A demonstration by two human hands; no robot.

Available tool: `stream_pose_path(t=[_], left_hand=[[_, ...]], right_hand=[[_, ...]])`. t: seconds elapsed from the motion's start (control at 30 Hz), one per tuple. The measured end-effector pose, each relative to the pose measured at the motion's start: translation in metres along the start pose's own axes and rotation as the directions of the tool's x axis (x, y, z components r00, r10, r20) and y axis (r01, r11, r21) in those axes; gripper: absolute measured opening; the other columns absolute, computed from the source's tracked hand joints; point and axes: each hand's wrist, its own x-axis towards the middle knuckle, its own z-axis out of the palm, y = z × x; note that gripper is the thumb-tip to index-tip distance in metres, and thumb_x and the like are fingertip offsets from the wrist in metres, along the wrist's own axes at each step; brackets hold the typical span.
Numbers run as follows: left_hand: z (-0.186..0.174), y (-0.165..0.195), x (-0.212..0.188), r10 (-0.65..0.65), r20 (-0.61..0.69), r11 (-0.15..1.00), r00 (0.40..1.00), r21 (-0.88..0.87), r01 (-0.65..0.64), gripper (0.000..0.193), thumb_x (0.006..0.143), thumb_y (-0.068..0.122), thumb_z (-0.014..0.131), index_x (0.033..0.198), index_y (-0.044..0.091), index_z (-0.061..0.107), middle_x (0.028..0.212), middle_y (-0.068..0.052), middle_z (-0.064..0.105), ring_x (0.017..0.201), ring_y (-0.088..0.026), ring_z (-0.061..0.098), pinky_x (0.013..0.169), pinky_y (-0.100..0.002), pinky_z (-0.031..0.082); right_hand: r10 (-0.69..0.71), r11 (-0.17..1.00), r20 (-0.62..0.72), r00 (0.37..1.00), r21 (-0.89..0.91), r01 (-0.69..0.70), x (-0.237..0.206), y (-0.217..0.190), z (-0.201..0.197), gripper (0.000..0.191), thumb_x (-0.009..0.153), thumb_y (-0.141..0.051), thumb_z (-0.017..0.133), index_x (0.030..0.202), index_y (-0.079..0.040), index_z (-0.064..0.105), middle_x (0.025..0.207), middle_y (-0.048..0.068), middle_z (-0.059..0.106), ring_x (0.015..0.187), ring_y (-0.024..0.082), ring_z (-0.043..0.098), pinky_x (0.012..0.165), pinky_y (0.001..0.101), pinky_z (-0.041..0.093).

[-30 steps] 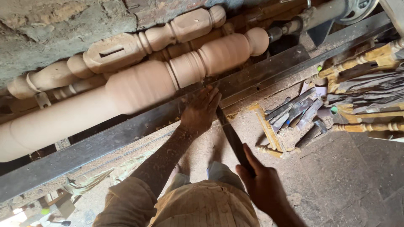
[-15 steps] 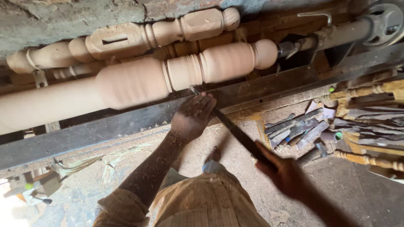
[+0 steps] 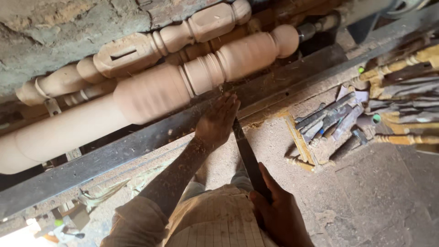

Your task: The person shapes a rotating wooden spindle on a lathe using a chisel, carving grooves and decorative profiles along its length. The person switches between different chisels to refine the shape and smooth the surface.

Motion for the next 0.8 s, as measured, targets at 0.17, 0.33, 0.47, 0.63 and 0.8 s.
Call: stream_pose_path(t=[0.17, 0.33, 0.47, 0.63, 0.8], left_hand=[[-0.013, 0.003, -0.001, 0.183, -0.078, 0.983, 0.98, 0.009, -0.183, 0.045, 0.103, 0.014, 0.063, 0.144, -0.004, 0.055, 0.152, -0.021, 0.054, 0.146, -0.034, 0.047, 0.125, -0.049, 0.038], [-0.019, 0.006, 0.001, 0.13, -0.011, 0.992, 0.992, -0.001, -0.13, 0.05, 0.097, 0.009, 0.063, 0.145, -0.005, 0.054, 0.151, -0.021, 0.054, 0.146, -0.035, 0.046, 0.123, -0.047, 0.039], [-0.016, 0.01, 0.005, 0.088, -0.036, 0.996, 0.996, -0.003, -0.088, 0.047, 0.101, 0.009, 0.062, 0.145, -0.003, 0.053, 0.152, -0.019, 0.054, 0.147, -0.033, 0.046, 0.124, -0.046, 0.04], [-0.016, 0.012, 0.007, 0.04, -0.024, 0.999, 0.999, 0.002, -0.04, 0.043, 0.101, 0.003, 0.06, 0.143, -0.001, 0.056, 0.15, -0.019, 0.056, 0.146, -0.031, 0.05, 0.123, -0.044, 0.045], [-0.012, 0.013, 0.006, 0.017, -0.063, 1.0, 0.998, -0.011, -0.018, 0.045, 0.094, -0.001, 0.059, 0.138, -0.001, 0.061, 0.142, -0.017, 0.065, 0.141, -0.031, 0.053, 0.118, -0.043, 0.048]], right_hand=[[-0.069, 0.966, 0.056, 0.996, 0.255, 0.052, -0.01, 0.001, 0.008, 0.078, 0.093, -0.013, 0.062, 0.164, -0.027, 0.034, 0.058, 0.004, 0.06, 0.047, 0.012, 0.052, 0.048, 0.0298, 0.046], [-0.104, 0.974, 0.067, 0.992, 0.21, 0.088, -0.001, 0.002, 0.003, 0.076, 0.095, -0.017, 0.061, 0.165, -0.028, 0.033, 0.057, 0.003, 0.057, 0.048, 0.011, 0.051, 0.048, 0.0294, 0.046], [-0.158, 0.984, 0.04, 0.987, 0.089, 0.154, 0.003, -0.004, -0.006, 0.077, 0.091, -0.019, 0.065, 0.162, -0.024, 0.036, 0.057, 0.006, 0.061, 0.052, 0.011, 0.056, 0.052, 0.0302, 0.049], [-0.114, 0.987, 0.017, 0.993, -0.109, 0.115, 0.006, -0.01, -0.018, 0.077, 0.089, -0.023, 0.069, 0.161, -0.024, 0.04, 0.059, 0.009, 0.067, 0.055, 0.014, 0.062, 0.06, 0.0318, 0.055], [-0.268, 0.948, 0.041, 0.963, -0.166, 0.271, 0.016, -0.01, -0.042, 0.078, 0.085, -0.018, 0.068, 0.158, -0.02, 0.042, 0.065, 0.004, 0.07, 0.055, 0.012, 0.065, 0.06, 0.0292, 0.056]])
